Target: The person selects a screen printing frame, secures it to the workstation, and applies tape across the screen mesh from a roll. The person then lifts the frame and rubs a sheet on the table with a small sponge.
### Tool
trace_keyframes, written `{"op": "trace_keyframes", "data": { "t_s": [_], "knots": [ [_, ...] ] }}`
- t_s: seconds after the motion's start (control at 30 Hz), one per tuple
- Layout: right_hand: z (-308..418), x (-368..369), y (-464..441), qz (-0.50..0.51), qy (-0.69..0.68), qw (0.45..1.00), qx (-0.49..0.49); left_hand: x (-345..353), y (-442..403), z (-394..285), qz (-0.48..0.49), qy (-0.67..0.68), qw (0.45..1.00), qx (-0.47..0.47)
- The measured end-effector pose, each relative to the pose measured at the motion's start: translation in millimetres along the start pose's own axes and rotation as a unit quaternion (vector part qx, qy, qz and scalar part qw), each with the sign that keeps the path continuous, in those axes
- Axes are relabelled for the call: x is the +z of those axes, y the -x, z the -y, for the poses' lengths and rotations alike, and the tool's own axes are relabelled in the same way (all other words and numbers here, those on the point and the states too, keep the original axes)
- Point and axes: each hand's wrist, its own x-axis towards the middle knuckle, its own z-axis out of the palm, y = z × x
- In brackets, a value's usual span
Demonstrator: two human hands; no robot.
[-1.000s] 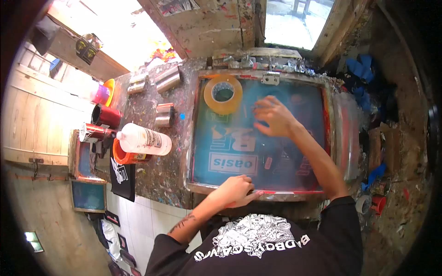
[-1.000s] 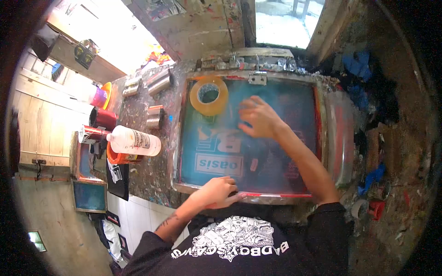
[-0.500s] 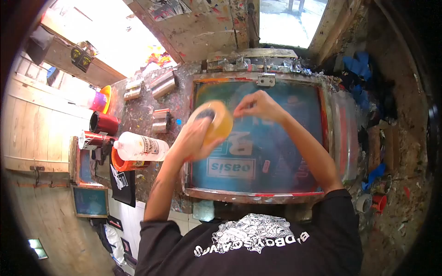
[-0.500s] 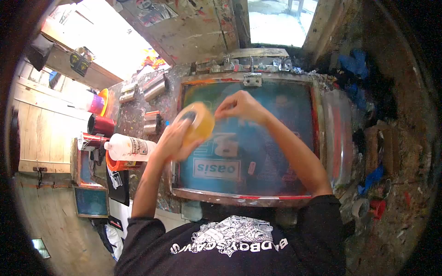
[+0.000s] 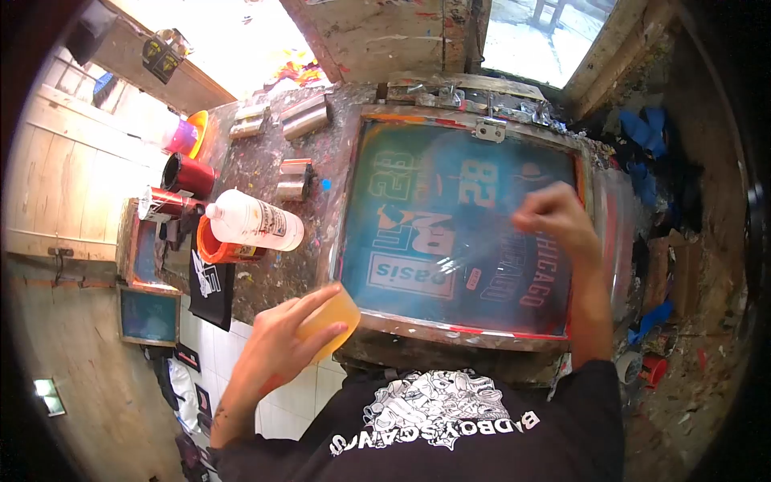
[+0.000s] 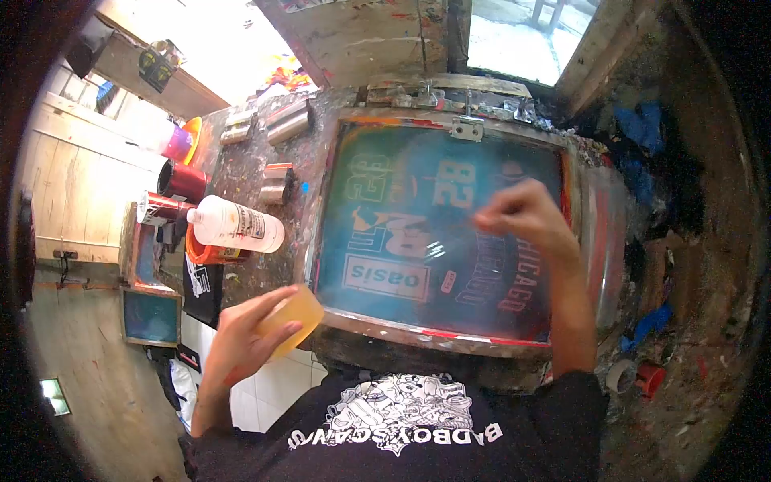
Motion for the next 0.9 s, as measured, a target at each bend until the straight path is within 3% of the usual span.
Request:
{"op": "trace_keyframes", "data": {
  "t_s": [0.03, 0.07, 0.1, 0.13, 0.2, 0.23, 0.27, 0.33, 0.37, 0.5, 0.6, 0.63, 0.7, 0.73, 0.77, 0.8, 0.9],
  "knots": [
    [18, 0, 28, -0.06, 0.019, 0.996, -0.059, -13, 3, -8, 0.0, 0.003, 1.0, -0.002],
    [26, -3, 57, -0.098, -0.006, 0.987, -0.129, -30, 5, -14, 0.004, -0.101, 0.986, 0.132],
    [27, -7, 88, -0.134, 0.064, 0.963, -0.226, -43, 8, -23, 0.006, -0.202, 0.943, 0.264],
    [38, -4, 129, -0.241, 0.145, 0.937, -0.206, -54, 12, -36, -0.004, -0.224, 0.919, 0.324],
    [63, 13, 173, -0.306, 0.111, 0.884, -0.335, -78, 17, -51, -0.002, -0.239, 0.856, 0.458],
    [75, 12, 198, -0.313, 0.098, 0.884, -0.333, -71, 18, -46, -0.091, -0.193, 0.824, 0.526],
    [79, 15, 219, -0.318, 0.095, 0.884, -0.33, -78, 18, -52, -0.088, -0.188, 0.822, 0.531],
    [86, 23, 248, -0.333, 0.091, 0.87, -0.352, -99, 20, -71, 0.011, -0.22, 0.78, 0.585],
    [88, 25, 251, -0.342, 0.089, 0.856, -0.378, -98, 14, -73, -0.003, -0.207, 0.764, 0.611],
    [75, 34, 252, -0.389, 0.124, 0.839, -0.36, -107, 11, -82, 0.048, -0.236, 0.757, 0.608],
    [4, 44, 190, -0.319, -0.13, 0.925, -0.163, -101, 9, -77, 0.036, -0.239, 0.765, 0.597],
    [3, 39, 186, -0.313, -0.121, 0.927, -0.171, -94, 8, -68, -0.008, -0.213, 0.769, 0.603],
    [5, 40, 193, -0.316, 0.015, 0.948, 0.036, -69, -1, -56, -0.124, -0.15, 0.784, 0.59],
    [15, 37, 195, -0.321, 0.016, 0.946, 0.039, -51, -6, -56, -0.2, -0.117, 0.79, 0.567],
    [37, 29, 195, -0.292, 0.135, 0.942, 0.1, -39, -13, -63, -0.177, -0.107, 0.868, 0.452],
    [58, 22, 195, -0.258, 0.25, 0.919, 0.16, -29, -28, -61, -0.171, -0.121, 0.881, 0.424],
    [104, 19, 180, -0.228, 0.358, 0.892, 0.155, 27, -127, -35, -0.174, -0.201, 0.855, 0.445]
  ]
}}
